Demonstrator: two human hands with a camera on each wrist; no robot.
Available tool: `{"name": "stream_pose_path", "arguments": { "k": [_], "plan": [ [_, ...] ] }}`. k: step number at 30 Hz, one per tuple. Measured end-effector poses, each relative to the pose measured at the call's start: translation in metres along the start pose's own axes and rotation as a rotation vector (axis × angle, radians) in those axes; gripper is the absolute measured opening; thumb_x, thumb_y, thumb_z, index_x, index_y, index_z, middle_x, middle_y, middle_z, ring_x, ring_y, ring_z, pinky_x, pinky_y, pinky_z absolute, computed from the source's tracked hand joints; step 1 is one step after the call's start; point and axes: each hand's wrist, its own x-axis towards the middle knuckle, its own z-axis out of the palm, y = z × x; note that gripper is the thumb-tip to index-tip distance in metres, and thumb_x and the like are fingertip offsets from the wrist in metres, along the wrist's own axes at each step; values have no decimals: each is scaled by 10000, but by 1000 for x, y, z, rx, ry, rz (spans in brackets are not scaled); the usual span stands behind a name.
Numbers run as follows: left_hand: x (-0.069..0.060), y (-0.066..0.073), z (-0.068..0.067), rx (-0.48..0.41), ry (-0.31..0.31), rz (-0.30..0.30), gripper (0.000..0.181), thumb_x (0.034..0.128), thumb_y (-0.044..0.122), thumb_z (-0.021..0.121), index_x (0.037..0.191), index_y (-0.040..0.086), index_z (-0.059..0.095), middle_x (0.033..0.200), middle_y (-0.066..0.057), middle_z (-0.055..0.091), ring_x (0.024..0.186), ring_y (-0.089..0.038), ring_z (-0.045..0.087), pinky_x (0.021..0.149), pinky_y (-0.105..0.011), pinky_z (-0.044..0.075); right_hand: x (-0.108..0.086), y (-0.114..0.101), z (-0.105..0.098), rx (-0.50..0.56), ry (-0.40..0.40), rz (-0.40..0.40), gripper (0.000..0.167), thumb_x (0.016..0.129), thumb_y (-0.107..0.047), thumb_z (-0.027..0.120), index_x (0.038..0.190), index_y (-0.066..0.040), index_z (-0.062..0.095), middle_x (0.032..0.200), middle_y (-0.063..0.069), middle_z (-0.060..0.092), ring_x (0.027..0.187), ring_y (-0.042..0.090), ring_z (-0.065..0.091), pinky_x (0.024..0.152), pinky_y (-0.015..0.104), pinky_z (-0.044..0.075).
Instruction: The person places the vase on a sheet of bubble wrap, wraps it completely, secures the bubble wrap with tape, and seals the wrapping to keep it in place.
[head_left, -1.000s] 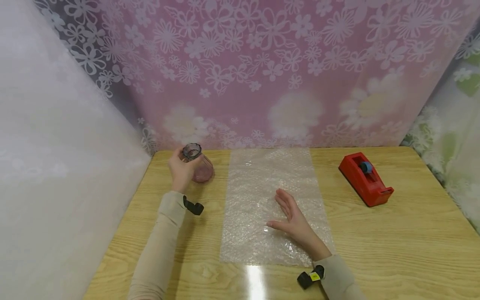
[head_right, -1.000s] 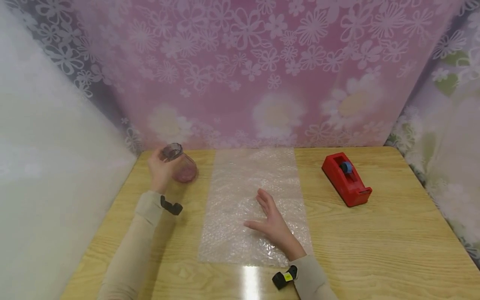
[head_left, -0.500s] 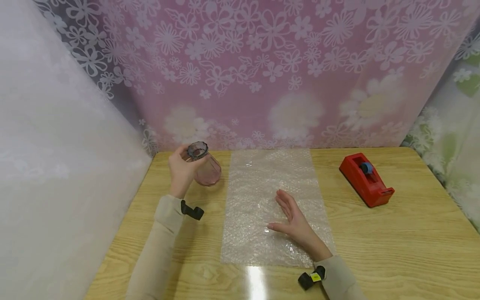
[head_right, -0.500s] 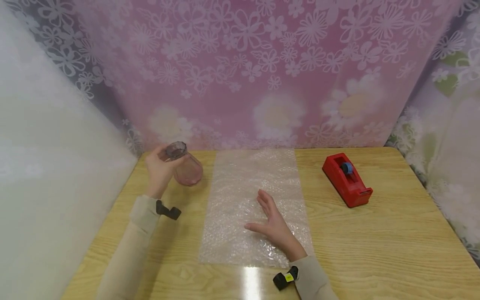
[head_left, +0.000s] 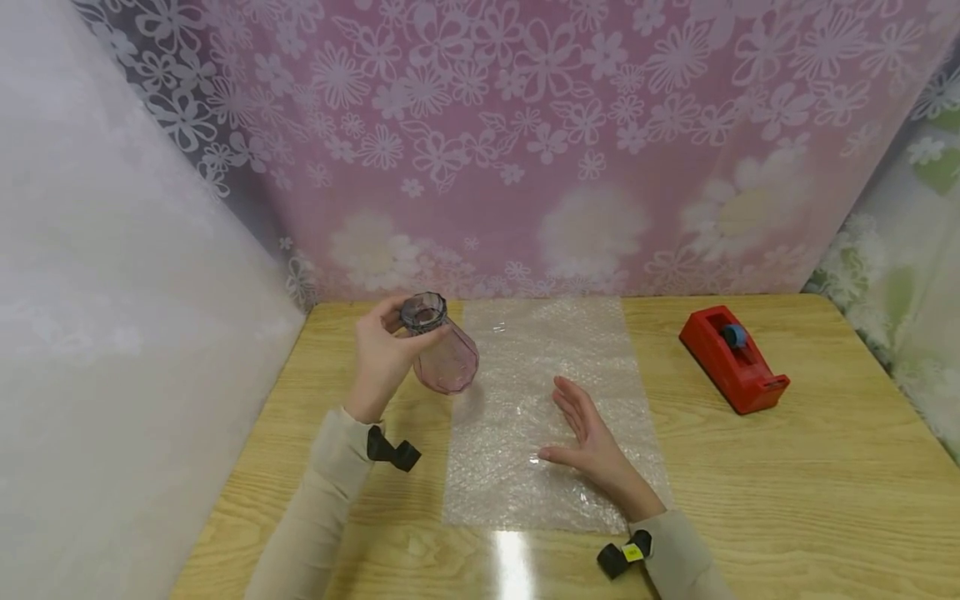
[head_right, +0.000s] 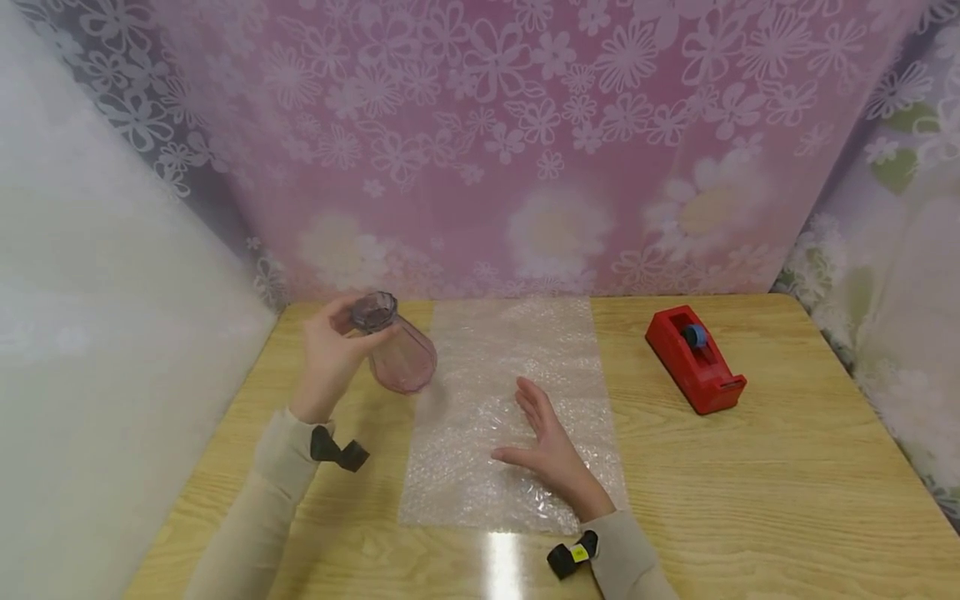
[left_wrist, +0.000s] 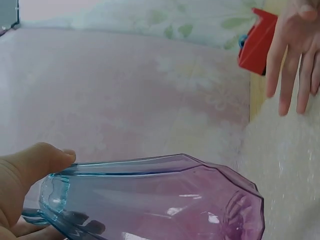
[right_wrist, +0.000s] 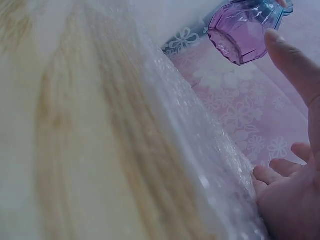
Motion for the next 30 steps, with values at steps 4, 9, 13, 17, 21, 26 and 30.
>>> {"name": "stream_pose_path", "arguments": {
  "k": [4,9,13,17,21,26,30],
  "plan": [
    [-9,9,6,-7,-34,-23,550,713,215,910,1194,94,673,1107,-75,693,1019,-209,662,855,-351,550,-1,1,0,-7,-3,-7,1064,759,52,813,1573,-90,143,1639,142,128,1500,356,99,1179,512,60],
    [-20,17,14,-21,-76,-8,557,708,203,911,1194,79,668,1105,-54,689,1016,-211,659,853,-349,554,-1,2,-1,4,-9,-29,1072,755,45,819,1575,-93,143,1644,124,124,1499,358,96,1180,473,65],
    [-30,18,22,-38,-104,9,544,711,171,905,1194,80,672,1108,-48,690,1012,-207,665,858,-384,554,-1,2,-2,32,-20,-60,1075,757,48,817,1577,-88,135,1648,117,112,1498,365,92,1183,390,88],
    [-41,15,32,-85,-147,16,528,712,128,897,1189,78,677,1090,-62,704,1003,-214,685,849,-407,558,-1,2,-3,81,-42,-78,1078,760,45,813,1580,-93,128,1652,99,98,1499,360,84,1173,336,149],
    [-52,10,43,-123,-184,22,525,705,94,895,1184,70,680,1091,-81,702,1012,-283,685,834,-373,563,-2,4,-5,130,-102,-146,1076,756,56,804,1574,-48,114,1645,161,74,1486,414,67,1179,292,150],
    [-65,5,57,-151,-202,29,536,705,93,897,1192,66,676,1086,-87,703,1017,-335,679,829,-365,564,-3,7,-6,187,-167,-236,1058,778,11,800,1562,9,90,1627,231,59,1465,471,82,1186,288,142],
    [-74,3,67,-156,-186,30,531,700,97,902,1181,72,679,1067,-69,707,986,-271,688,828,-395,564,-5,8,-7,286,-208,-236,1036,821,-47,786,1565,4,66,1615,266,67,1480,369,178,1170,300,217]
  ]
}}
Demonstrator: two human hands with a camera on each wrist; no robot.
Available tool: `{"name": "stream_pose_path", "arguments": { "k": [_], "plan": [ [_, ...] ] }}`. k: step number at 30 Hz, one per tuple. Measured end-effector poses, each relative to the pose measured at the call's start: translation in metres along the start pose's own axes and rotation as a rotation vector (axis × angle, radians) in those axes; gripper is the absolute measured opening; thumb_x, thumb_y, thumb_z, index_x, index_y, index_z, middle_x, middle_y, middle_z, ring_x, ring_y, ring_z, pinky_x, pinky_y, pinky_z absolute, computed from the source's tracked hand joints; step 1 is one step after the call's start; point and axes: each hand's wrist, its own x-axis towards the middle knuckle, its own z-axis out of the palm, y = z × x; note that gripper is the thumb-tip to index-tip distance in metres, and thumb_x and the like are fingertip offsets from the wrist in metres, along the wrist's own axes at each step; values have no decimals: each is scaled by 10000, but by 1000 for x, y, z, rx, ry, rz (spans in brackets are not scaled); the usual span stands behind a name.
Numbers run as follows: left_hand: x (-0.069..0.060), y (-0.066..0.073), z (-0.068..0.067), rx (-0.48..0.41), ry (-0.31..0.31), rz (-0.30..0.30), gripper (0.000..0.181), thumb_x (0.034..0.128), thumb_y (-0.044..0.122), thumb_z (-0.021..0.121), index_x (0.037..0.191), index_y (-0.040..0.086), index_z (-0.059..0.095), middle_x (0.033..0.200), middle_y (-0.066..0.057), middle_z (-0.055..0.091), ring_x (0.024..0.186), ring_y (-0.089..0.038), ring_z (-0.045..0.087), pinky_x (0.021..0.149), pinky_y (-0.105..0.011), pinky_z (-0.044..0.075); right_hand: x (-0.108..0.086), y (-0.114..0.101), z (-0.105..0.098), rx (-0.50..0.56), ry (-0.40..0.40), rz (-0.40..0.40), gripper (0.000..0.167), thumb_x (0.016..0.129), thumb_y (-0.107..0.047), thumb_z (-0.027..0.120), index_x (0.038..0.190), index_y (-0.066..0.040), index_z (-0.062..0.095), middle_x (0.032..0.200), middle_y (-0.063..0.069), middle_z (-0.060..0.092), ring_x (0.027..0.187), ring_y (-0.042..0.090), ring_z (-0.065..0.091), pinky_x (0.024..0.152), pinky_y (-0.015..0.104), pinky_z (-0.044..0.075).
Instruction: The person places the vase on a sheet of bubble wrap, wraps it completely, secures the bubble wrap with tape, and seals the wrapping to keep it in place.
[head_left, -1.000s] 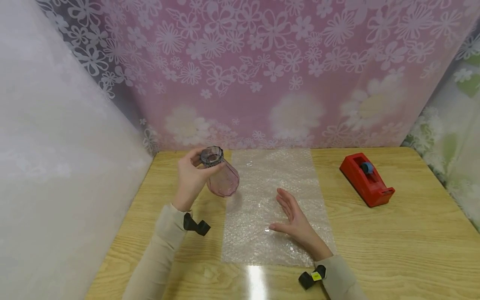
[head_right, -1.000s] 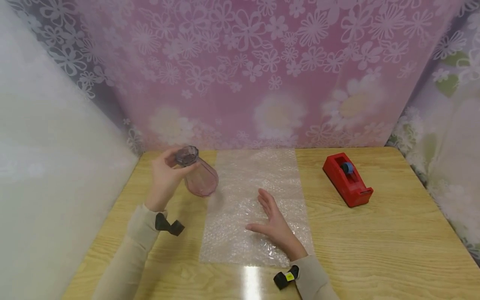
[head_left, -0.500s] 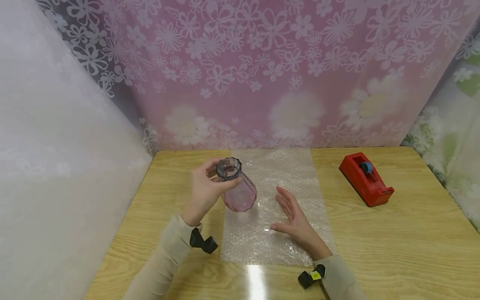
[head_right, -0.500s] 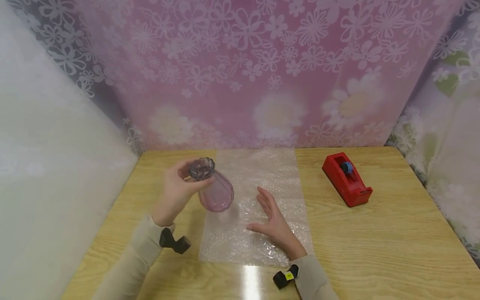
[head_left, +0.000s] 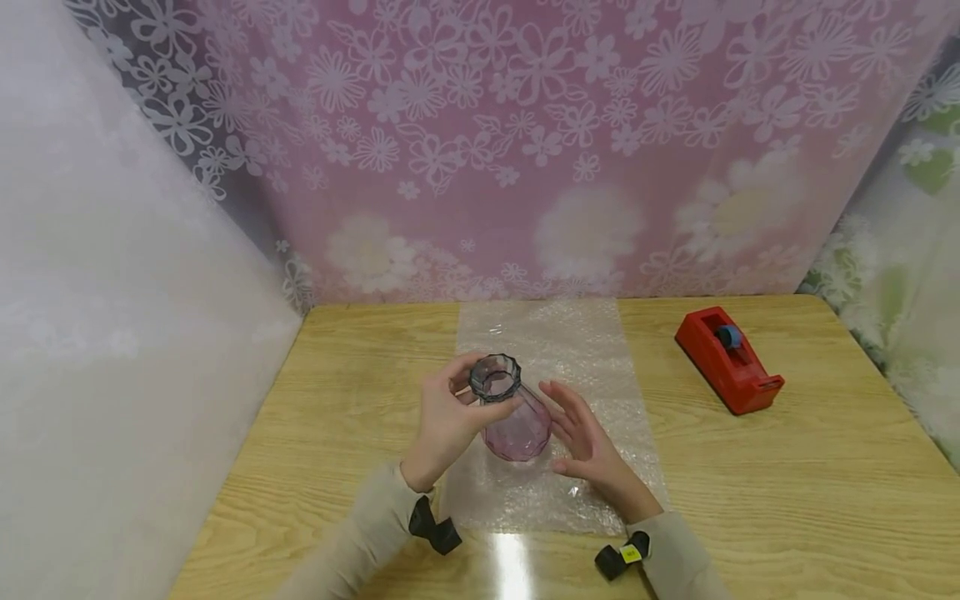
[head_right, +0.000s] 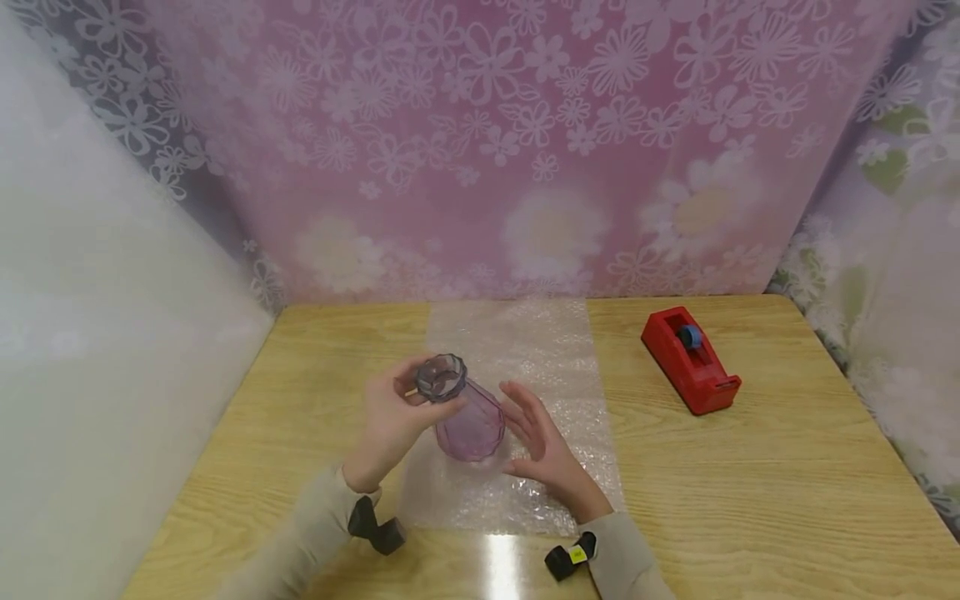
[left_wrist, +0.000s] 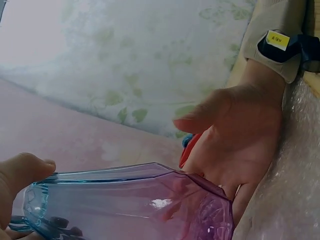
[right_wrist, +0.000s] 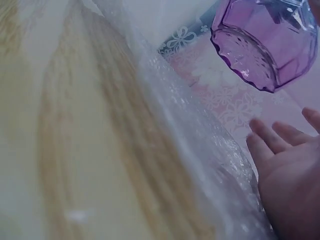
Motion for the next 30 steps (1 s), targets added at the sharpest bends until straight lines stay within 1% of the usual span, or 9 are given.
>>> {"name": "stream_pose_path", "arguments": {
  "k": [3,5,9,12,16,19,24,26,30],
  "plan": [
    [-3,-2,7,-15,22,1,531,690,94,908,1168,64,680,1057,-69,709,976,-291,682,816,-408,567,-2,0,1,76,-9,21,1034,839,-109,788,1574,-22,64,1614,238,129,1466,245,266,1143,292,277],
    [-5,-4,11,-39,29,-1,532,689,85,907,1167,50,676,1057,-80,707,982,-329,675,810,-407,569,-2,-1,2,117,-20,20,1026,849,-129,783,1573,-21,65,1616,200,173,1457,208,293,1133,297,298],
    [-7,-5,18,-102,34,2,530,702,65,894,1179,35,665,1061,-104,707,996,-382,666,808,-389,570,-1,-2,3,178,-62,-26,948,882,-112,746,1564,4,98,1606,135,241,1441,237,322,1111,355,345],
    [-10,-5,23,-140,38,20,522,706,53,889,1175,26,663,1054,-126,711,986,-396,672,797,-383,572,-1,-3,4,200,-70,-33,845,895,-95,728,1566,-69,215,1564,65,340,1402,202,385,1078,353,386],
    [-14,-4,25,-163,43,29,516,702,54,892,1166,35,668,1041,-134,716,969,-431,671,772,-382,577,-3,-5,6,214,-45,17,707,904,-125,724,1511,-206,372,1482,-34,454,1336,129,463,1046,305,414],
    [-17,-4,25,-175,49,27,524,707,48,887,1182,51,666,1049,-131,712,967,-449,662,755,-372,581,-4,-7,6,230,-39,52,670,918,-172,711,1500,-199,379,1468,-22,466,1327,142,475,1049,313,413],
    [-20,-3,23,-185,36,24,543,724,38,874,1217,63,647,1066,-141,699,931,-304,693,733,-339,584,-4,-15,4,248,-49,114,703,913,-198,712,1507,-131,343,1466,41,468,1319,203,492,1041,365,433],
    [-21,-2,23,-192,18,18,547,729,26,868,1224,55,637,1071,-149,692,923,-250,694,731,-337,584,-5,-20,3,237,-43,129,712,900,-188,726,1504,-135,353,1460,40,478,1311,201,498,1031,370,444],
    [-22,1,20,-190,-36,-2,555,746,24,855,1244,41,612,1086,-149,685,937,-236,695,738,-347,584,-8,-26,-2,178,-33,116,707,873,-139,747,1484,-139,393,1424,35,504,1268,188,524,996,368,474]
  ]
}}
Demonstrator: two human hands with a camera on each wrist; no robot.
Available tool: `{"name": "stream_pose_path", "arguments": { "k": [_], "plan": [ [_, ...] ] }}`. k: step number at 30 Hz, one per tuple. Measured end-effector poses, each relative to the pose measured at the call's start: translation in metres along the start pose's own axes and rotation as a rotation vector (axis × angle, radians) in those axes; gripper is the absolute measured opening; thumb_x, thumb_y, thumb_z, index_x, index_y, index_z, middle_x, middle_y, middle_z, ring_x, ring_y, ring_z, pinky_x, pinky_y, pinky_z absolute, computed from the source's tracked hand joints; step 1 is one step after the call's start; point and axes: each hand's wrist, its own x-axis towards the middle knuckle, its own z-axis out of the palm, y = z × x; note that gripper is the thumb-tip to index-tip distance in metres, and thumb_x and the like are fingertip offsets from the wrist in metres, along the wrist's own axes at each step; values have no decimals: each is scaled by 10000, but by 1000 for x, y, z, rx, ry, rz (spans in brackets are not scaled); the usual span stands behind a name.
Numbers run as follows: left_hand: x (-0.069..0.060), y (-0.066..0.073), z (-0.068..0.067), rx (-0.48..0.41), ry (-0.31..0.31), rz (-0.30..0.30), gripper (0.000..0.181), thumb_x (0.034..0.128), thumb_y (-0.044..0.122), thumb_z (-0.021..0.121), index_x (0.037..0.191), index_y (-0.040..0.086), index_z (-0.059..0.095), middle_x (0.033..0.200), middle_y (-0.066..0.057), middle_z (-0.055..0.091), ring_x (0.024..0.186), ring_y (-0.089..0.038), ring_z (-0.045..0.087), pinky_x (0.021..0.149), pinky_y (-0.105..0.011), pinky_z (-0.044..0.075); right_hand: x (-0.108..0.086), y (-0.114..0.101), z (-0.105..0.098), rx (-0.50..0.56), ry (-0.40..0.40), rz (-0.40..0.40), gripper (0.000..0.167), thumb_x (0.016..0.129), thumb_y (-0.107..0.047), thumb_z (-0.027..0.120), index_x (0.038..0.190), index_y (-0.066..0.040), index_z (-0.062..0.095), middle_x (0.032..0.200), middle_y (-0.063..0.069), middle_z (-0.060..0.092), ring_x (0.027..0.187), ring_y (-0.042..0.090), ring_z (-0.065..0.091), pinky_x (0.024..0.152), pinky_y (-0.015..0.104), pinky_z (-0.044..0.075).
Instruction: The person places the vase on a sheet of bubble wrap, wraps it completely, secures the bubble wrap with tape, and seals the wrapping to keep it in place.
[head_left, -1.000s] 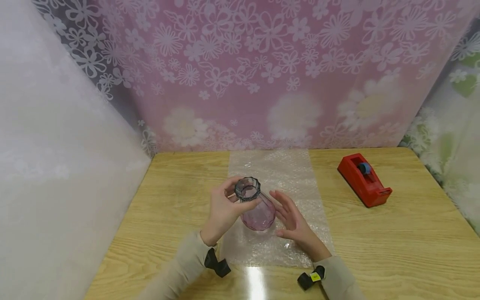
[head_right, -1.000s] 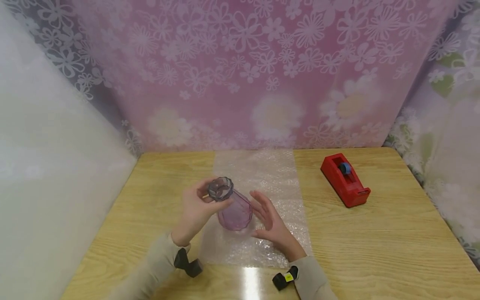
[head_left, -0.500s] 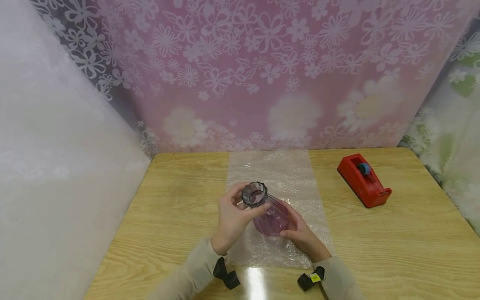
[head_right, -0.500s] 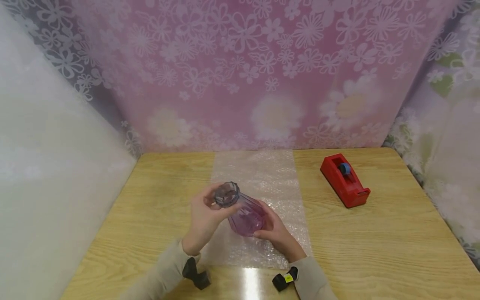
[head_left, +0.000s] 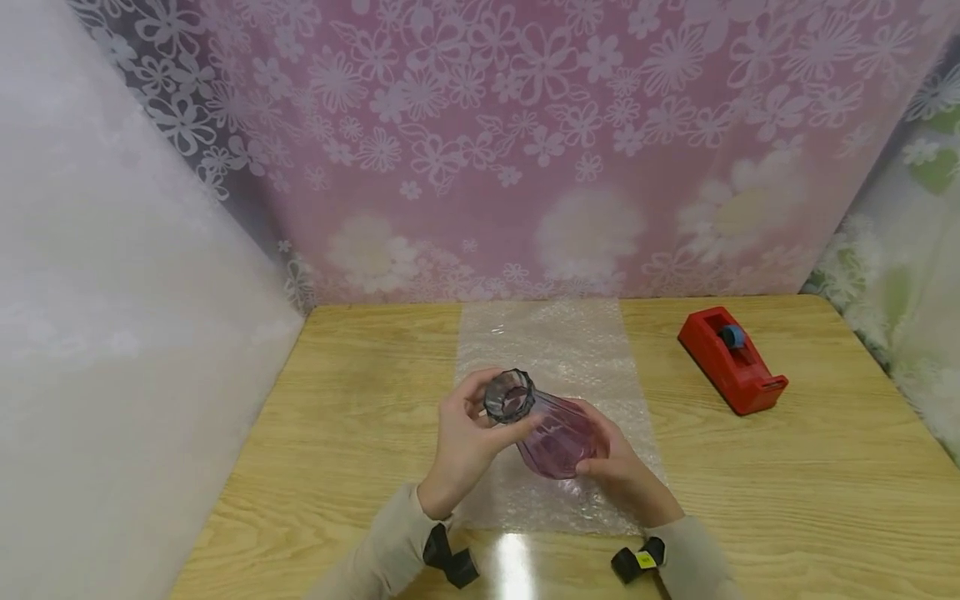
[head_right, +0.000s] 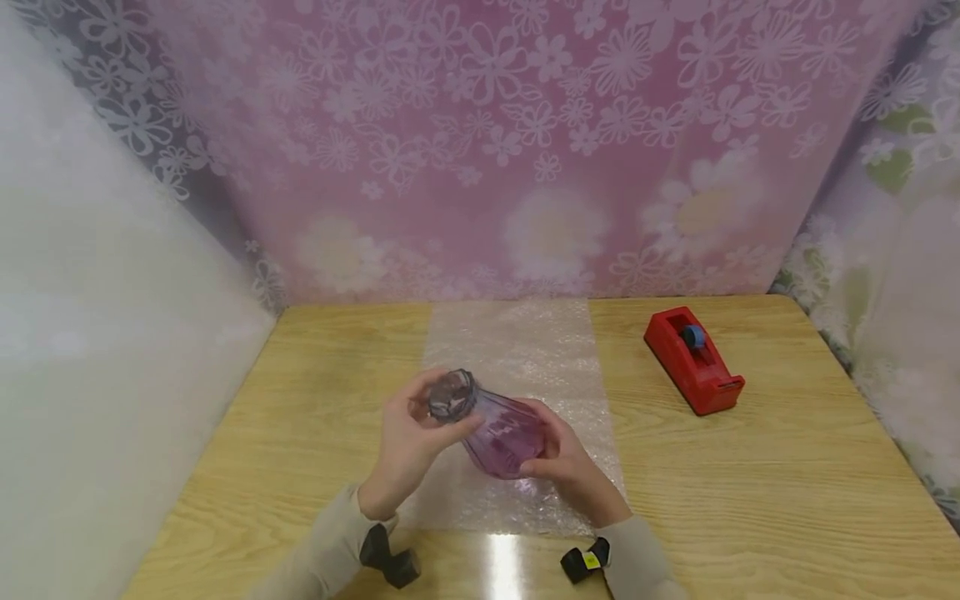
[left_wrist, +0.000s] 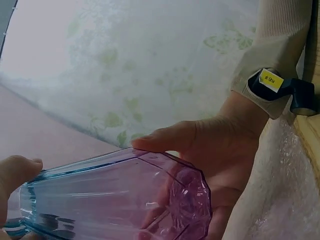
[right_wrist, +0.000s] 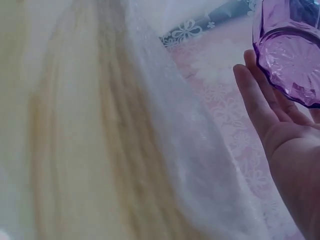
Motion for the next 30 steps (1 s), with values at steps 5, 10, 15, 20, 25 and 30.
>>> {"name": "stream_pose_path", "arguments": {
  "k": [5,10,15,20,25,30],
  "plan": [
    [-2,3,-3,40,-55,-18,543,764,51,850,1248,58,605,1086,-113,697,924,-212,697,709,-319,582,-5,-14,-2,-135,8,-18,708,853,-92,760,1471,-115,416,1401,32,510,1230,186,549,936,369,513],
    [-5,2,-9,14,-143,4,527,755,-20,830,1225,11,594,1153,-155,698,993,-237,694,757,-334,579,-13,-30,1,-216,31,38,738,836,-22,757,1478,-81,397,1389,47,493,1205,199,552,889,380,539],
    [-11,-6,-17,78,-186,-39,574,741,7,848,1253,20,589,1165,-131,697,964,-203,696,804,-343,569,-21,-40,5,-332,81,69,794,792,54,768,1479,-29,379,1396,60,489,1208,168,532,898,341,533],
    [-17,-19,-28,226,-235,-115,596,747,122,873,1274,87,596,1115,-25,713,960,-156,670,883,-329,534,-27,-46,8,-489,148,69,817,748,66,804,1461,-34,419,1394,115,517,1262,116,507,979,230,454],
    [-19,-36,-35,323,-332,-149,559,777,211,863,1256,116,590,1026,33,715,936,-131,660,881,-351,522,-33,-47,7,-629,207,93,819,716,-7,860,1435,-68,472,1361,150,544,1213,92,540,980,177,424],
    [-18,-50,-40,332,-385,-168,527,764,181,868,1216,119,604,1016,15,684,918,-167,641,836,-375,534,-35,-43,7,-719,238,141,848,683,-100,907,1422,-89,492,1352,107,562,1217,49,523,989,166,400]
  ]
}}
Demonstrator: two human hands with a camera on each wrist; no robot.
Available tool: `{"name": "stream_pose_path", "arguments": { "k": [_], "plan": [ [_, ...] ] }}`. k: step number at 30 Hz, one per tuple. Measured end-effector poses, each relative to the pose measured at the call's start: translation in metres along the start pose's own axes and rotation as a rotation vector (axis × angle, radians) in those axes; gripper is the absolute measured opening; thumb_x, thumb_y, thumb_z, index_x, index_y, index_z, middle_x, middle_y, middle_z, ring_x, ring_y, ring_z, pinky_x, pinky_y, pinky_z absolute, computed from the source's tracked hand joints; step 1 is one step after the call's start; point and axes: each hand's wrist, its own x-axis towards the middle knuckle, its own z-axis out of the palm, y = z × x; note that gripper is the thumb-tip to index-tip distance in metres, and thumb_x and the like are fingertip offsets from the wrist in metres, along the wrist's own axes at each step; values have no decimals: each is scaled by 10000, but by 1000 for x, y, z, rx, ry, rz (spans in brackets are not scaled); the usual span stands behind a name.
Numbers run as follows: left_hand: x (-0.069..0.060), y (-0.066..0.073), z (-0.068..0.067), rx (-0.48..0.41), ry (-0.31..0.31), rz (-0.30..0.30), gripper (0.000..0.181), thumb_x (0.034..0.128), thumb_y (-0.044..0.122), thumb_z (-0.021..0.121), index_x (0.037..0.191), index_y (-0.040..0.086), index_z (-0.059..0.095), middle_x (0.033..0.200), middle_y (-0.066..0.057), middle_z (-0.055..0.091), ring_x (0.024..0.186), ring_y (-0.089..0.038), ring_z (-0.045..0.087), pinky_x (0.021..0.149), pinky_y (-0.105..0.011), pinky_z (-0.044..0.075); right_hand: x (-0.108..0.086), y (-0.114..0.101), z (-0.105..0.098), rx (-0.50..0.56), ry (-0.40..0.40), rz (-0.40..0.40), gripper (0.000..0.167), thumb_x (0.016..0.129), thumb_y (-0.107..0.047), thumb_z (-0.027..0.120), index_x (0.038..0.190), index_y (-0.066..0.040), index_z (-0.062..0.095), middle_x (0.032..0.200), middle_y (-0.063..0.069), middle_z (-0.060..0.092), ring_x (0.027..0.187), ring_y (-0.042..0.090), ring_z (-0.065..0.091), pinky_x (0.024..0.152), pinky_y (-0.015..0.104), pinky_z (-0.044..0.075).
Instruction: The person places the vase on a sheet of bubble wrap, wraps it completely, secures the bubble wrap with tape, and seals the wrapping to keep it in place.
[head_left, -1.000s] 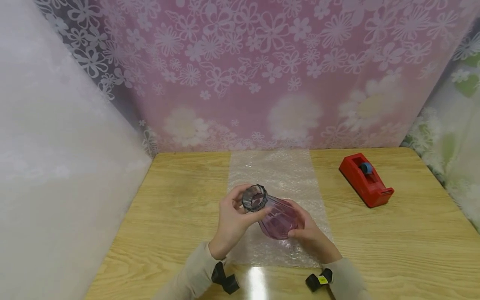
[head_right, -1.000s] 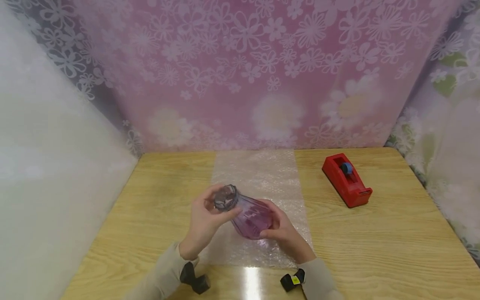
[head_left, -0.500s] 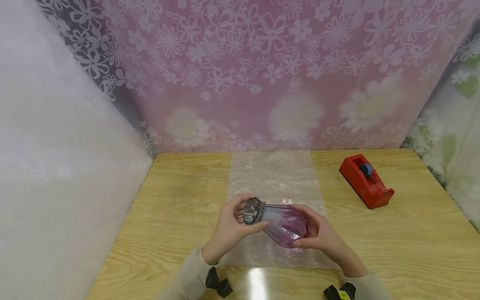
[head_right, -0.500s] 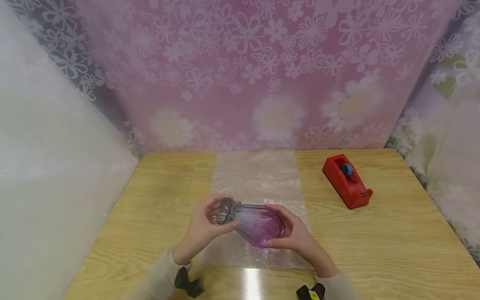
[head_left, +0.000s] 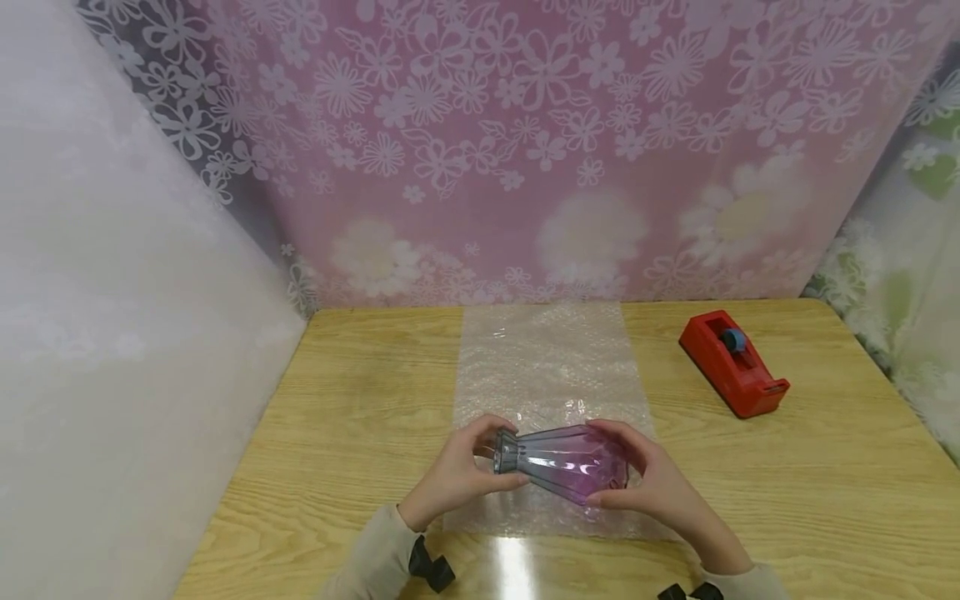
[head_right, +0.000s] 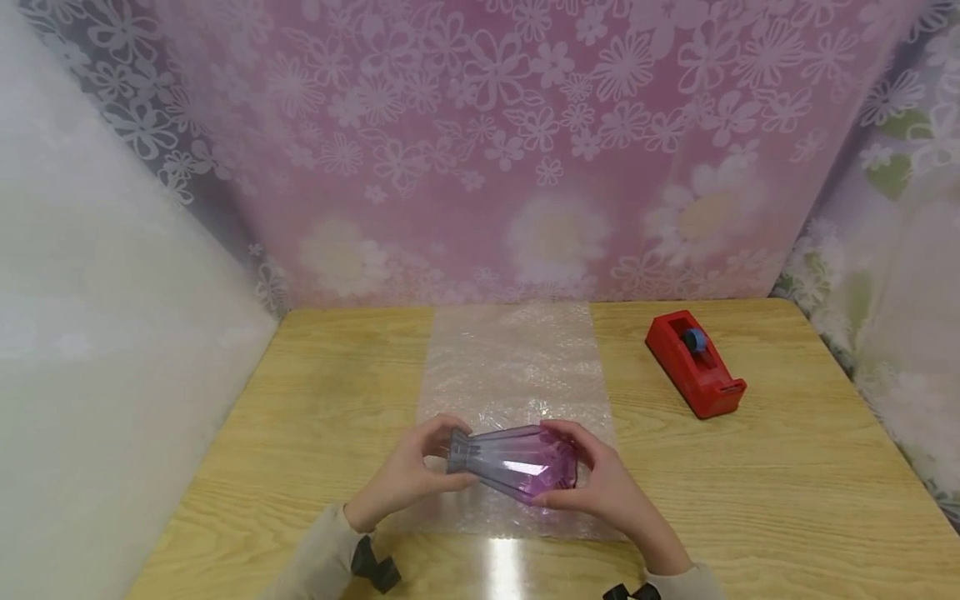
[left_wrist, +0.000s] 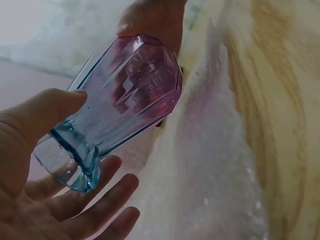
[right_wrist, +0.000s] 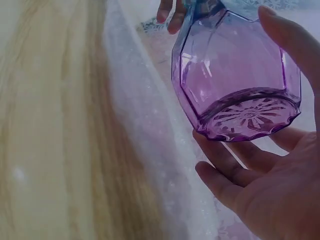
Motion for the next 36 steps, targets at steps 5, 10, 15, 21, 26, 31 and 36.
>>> {"name": "stream_pose_path", "arguments": {
  "k": [5,10,15,21,26,31,36],
  "plan": [
    [-1,-12,1,22,-17,-35,491,752,189,877,1168,167,615,1028,17,636,941,-189,629,837,-353,533,1,7,3,-58,7,12,867,658,-160,929,1412,-100,507,1350,88,574,1204,60,528,977,175,406],
    [-3,-20,2,63,-22,-39,484,752,209,880,1152,175,608,1003,51,645,924,-179,628,835,-350,527,2,15,6,-96,-8,38,871,646,-217,939,1407,-171,520,1366,51,566,1219,69,516,988,176,385],
    [-3,-23,2,97,-32,-28,482,763,240,872,1158,174,604,993,76,643,922,-153,617,845,-347,518,2,20,7,-92,-20,52,883,641,-235,942,1412,-183,514,1363,25,565,1231,78,510,995,172,377],
    [-3,-24,1,135,-47,-19,496,772,241,864,1181,175,592,1003,83,642,927,-135,609,852,-353,512,1,22,7,-95,-24,58,856,676,-235,923,1422,-205,504,1371,12,558,1252,73,492,998,170,369],
    [-4,-17,3,271,-60,47,618,793,253,846,1315,118,544,1141,48,650,1047,-127,597,938,-367,484,-1,21,8,-93,-27,70,839,705,-238,906,1438,-223,497,1403,11,541,1281,54,466,1008,163,346],
    [-5,-2,12,580,-33,168,755,794,339,823,1433,151,467,1287,7,611,1185,-171,542,1008,-442,422,-1,22,7,-115,-33,85,826,729,-258,889,1450,-262,485,1418,-5,532,1299,77,456,1012,167,336],
    [-5,14,27,918,-11,349,872,761,478,810,1486,201,414,1364,-26,535,1264,-266,483,1028,-581,374,0,23,7,-107,-37,68,828,734,-241,886,1457,-237,482,1437,11,519,1299,44,449,1009,169,343]
  ]
}}
